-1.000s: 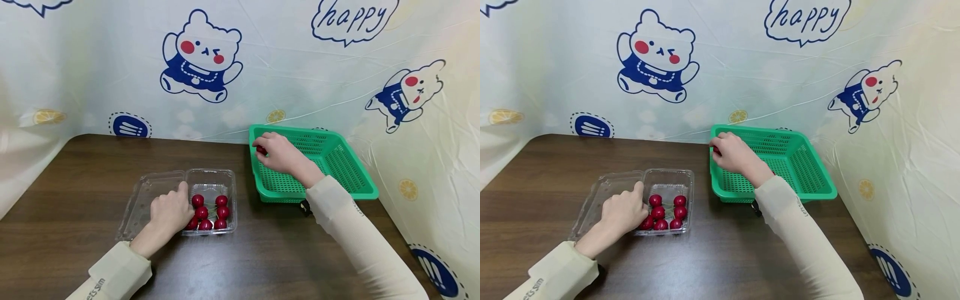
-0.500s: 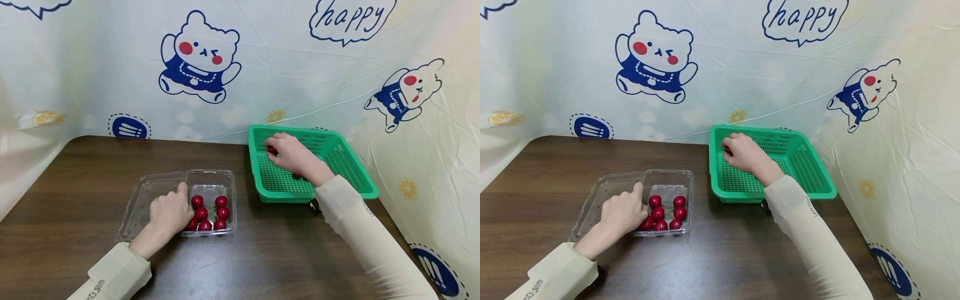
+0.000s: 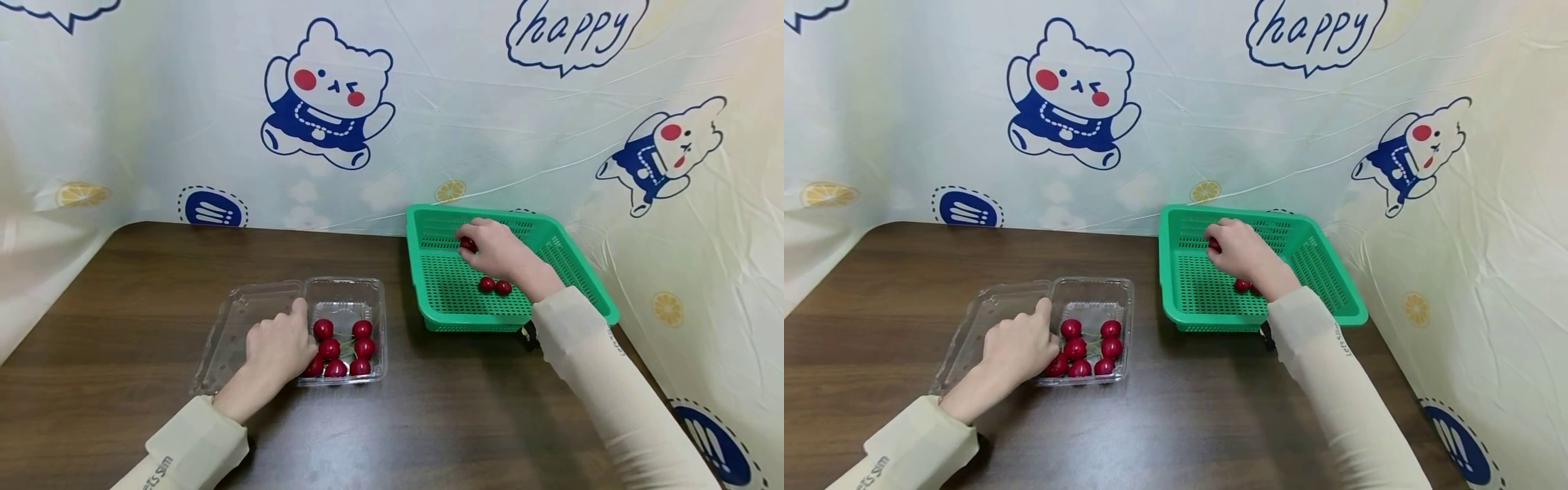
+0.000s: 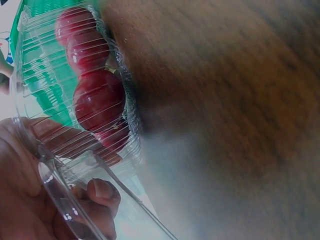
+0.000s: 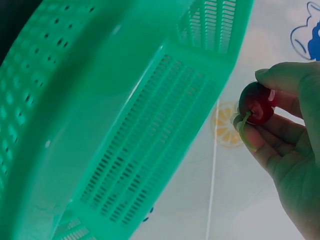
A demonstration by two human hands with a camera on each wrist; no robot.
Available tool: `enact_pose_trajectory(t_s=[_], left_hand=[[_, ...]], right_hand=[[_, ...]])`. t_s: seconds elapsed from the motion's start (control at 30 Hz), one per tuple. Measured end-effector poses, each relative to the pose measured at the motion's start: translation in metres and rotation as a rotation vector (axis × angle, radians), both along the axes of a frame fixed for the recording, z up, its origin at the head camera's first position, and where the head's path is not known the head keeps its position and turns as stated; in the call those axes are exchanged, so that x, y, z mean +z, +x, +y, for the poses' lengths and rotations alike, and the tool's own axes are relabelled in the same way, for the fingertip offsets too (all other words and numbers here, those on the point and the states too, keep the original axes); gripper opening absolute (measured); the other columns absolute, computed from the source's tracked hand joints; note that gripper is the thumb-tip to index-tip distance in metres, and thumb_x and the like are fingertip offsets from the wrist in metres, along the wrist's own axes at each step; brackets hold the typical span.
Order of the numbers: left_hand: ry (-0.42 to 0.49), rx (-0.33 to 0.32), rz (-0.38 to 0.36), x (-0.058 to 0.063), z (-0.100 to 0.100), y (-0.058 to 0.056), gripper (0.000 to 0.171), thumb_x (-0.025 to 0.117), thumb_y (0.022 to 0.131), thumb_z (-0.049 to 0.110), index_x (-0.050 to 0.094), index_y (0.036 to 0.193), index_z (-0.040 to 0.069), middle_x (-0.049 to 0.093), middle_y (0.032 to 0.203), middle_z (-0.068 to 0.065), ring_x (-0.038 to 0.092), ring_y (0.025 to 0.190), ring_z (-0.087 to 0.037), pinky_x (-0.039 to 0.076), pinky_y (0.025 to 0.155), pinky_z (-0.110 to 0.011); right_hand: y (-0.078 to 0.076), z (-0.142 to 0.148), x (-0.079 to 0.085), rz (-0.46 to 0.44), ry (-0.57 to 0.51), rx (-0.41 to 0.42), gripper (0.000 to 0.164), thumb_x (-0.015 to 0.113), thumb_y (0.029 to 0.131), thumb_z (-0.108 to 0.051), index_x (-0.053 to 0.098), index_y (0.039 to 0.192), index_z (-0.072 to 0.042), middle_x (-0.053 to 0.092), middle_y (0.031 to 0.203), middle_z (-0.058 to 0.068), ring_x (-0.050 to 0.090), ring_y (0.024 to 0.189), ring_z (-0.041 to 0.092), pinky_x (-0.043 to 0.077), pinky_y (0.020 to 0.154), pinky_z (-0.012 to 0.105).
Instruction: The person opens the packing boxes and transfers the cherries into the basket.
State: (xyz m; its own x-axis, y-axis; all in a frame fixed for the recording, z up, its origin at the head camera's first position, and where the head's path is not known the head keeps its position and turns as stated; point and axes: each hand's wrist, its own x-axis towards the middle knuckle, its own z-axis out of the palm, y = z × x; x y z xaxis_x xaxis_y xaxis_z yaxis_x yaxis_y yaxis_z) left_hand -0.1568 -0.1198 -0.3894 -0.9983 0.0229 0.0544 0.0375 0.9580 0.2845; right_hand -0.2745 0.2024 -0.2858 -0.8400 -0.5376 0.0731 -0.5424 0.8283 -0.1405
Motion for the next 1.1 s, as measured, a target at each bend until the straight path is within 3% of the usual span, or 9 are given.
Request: enact_pose_trajectory(t_s=[0.43,0.77,1.1], left_hand=[[0.007,0.003,0.007,-0.001,-0.001,-0.001,0.017,0.051,0.076,0.009,0.046,0.09,-0.001,0.065,0.066,-0.026,0.059,0.053,-0.042,0.047,0.045,-0.05],[0.007,0.002,0.013,-0.002,-0.002,-0.001,0.017,0.051,0.076,0.009,0.046,0.09,-0.001,0.066,0.067,-0.027,0.06,0.054,-0.043,0.047,0.046,-0.051],[0.006,0.002,0.01,-0.003,-0.002,-0.002,0.018,0.051,0.076,0.009,0.046,0.09,-0.001,0.066,0.067,-0.027,0.06,0.054,-0.043,0.046,0.046,-0.051]], right_hand=[[-0.006,0.027,-0.016,-0.02,0.051,-0.047,0.027,0.057,0.09,-0.008,0.066,0.113,0.003,0.068,0.109,0.023,0.059,0.088,0.032,0.052,0.077,0.049],[-0.006,0.035,-0.027,-0.066,0.104,-0.056,0.027,0.058,0.091,-0.011,0.066,0.113,0.003,0.067,0.108,0.023,0.062,0.091,0.034,0.053,0.081,0.052],[-0.006,0.048,-0.035,-0.063,0.129,-0.069,0.025,0.058,0.09,-0.007,0.066,0.11,0.005,0.066,0.1,0.023,0.055,0.076,0.028,0.05,0.07,0.045]])
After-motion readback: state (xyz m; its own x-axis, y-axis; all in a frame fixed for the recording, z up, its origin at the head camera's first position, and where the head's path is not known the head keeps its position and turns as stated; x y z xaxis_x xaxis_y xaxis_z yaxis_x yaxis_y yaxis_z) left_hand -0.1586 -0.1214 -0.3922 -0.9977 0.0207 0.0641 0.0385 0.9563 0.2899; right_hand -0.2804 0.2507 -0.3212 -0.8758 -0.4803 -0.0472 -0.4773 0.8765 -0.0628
